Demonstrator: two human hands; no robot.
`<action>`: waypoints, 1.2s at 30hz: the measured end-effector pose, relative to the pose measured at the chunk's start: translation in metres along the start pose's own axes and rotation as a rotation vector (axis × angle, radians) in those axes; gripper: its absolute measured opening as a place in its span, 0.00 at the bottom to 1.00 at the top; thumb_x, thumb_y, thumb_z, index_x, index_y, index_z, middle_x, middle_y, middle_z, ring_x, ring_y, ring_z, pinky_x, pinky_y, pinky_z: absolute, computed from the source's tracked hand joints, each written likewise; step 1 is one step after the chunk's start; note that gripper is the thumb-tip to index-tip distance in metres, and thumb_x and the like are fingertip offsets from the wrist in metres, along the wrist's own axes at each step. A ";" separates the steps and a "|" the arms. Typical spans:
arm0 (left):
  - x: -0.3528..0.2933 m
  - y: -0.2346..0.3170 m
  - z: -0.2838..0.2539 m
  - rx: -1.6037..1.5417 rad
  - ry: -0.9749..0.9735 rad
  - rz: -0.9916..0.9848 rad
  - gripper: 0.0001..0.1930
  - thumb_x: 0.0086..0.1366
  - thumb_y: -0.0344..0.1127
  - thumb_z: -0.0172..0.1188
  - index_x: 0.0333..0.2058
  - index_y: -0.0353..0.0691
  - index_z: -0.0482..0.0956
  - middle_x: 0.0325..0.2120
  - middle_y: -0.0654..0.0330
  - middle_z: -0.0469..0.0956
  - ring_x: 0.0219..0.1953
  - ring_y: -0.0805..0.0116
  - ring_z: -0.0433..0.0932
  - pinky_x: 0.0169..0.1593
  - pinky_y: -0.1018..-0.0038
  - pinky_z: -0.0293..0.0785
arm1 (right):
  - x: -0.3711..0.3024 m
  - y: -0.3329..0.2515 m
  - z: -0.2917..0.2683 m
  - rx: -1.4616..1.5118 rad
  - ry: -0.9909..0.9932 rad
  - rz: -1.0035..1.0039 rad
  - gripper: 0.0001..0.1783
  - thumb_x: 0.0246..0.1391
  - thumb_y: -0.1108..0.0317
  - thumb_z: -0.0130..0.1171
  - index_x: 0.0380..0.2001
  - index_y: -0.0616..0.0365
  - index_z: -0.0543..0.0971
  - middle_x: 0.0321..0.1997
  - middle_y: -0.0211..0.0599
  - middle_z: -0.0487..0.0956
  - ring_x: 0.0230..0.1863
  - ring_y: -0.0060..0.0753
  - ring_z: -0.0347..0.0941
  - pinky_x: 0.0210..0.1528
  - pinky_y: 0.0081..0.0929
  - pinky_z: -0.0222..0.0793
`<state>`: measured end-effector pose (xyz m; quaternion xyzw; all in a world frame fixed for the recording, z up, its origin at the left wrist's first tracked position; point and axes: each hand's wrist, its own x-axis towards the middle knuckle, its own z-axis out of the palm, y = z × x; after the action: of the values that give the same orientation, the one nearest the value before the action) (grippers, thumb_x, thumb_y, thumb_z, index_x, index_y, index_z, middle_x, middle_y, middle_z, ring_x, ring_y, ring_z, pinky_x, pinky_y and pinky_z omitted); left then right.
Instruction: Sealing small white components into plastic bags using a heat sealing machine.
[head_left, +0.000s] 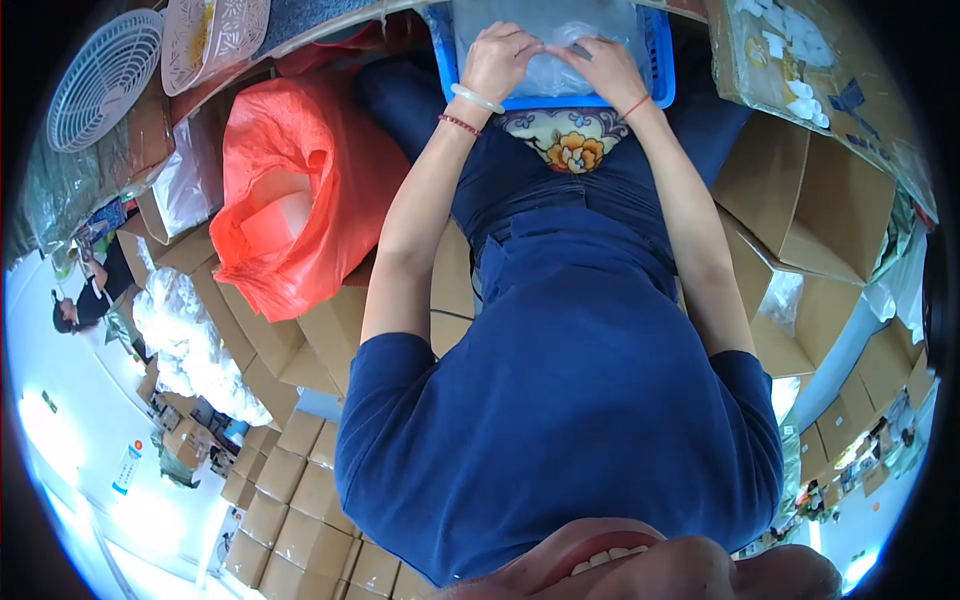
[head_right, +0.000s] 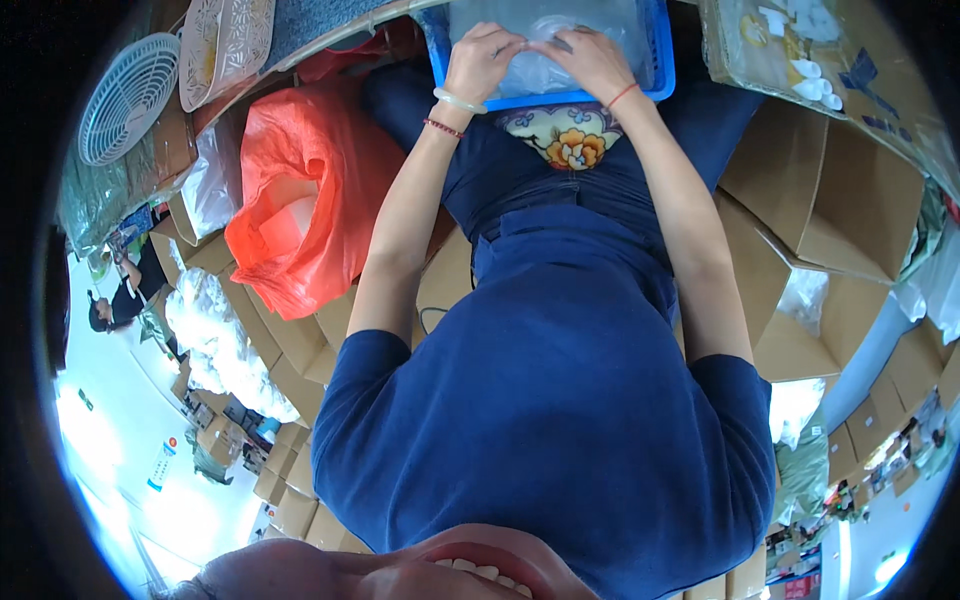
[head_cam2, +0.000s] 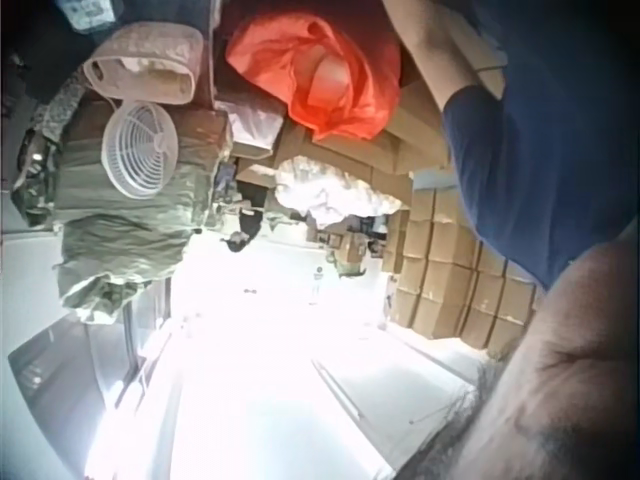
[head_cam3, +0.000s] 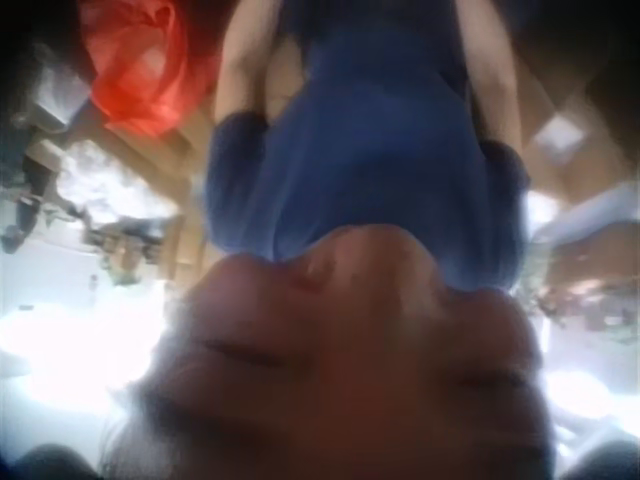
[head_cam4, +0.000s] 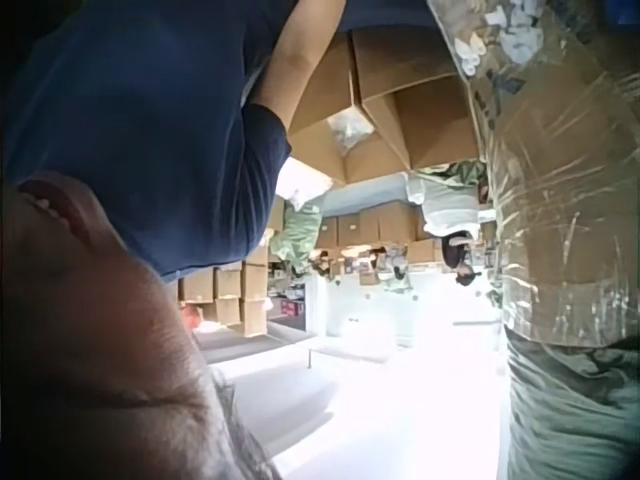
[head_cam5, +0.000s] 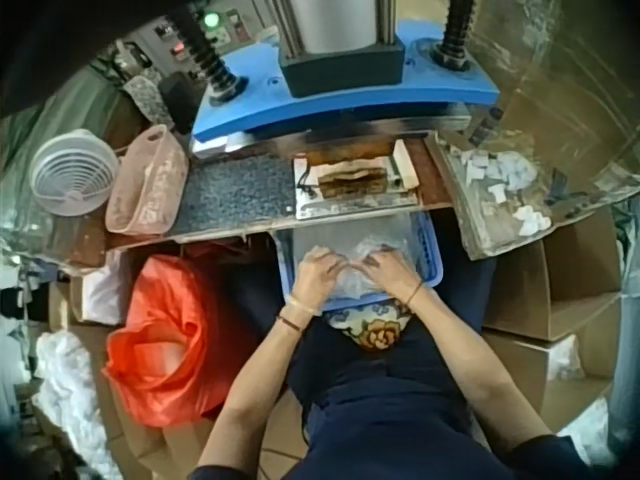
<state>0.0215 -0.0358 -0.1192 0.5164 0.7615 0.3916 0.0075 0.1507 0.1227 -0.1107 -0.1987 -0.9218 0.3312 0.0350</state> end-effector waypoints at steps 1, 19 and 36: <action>0.004 0.001 0.000 -0.031 0.003 -0.005 0.04 0.55 0.29 0.66 0.31 0.41 0.85 0.27 0.58 0.80 0.33 0.58 0.78 0.38 0.67 0.76 | -0.002 0.012 -0.003 -0.040 0.004 -0.083 0.23 0.55 0.46 0.62 0.43 0.54 0.81 0.41 0.43 0.81 0.43 0.50 0.78 0.46 0.38 0.73; -0.002 0.035 0.007 0.033 -0.045 -0.118 0.22 0.54 0.49 0.69 0.41 0.41 0.77 0.40 0.54 0.76 0.46 0.53 0.73 0.49 0.59 0.66 | 0.010 0.014 -0.005 0.595 0.047 0.177 0.21 0.64 0.51 0.56 0.33 0.62 0.78 0.28 0.39 0.78 0.31 0.26 0.72 0.37 0.29 0.68; 0.003 -0.061 0.042 0.246 -0.044 -0.745 0.48 0.51 0.60 0.67 0.61 0.31 0.62 0.58 0.39 0.68 0.61 0.35 0.64 0.61 0.60 0.67 | -0.080 -0.079 0.005 0.459 -0.125 -0.219 0.13 0.61 0.63 0.58 0.28 0.61 0.80 0.26 0.39 0.81 0.29 0.33 0.76 0.35 0.29 0.70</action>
<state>-0.0106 -0.0186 -0.1841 0.2099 0.9377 0.2567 0.1034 0.1960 0.0335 -0.0601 -0.0636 -0.8388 0.5375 0.0577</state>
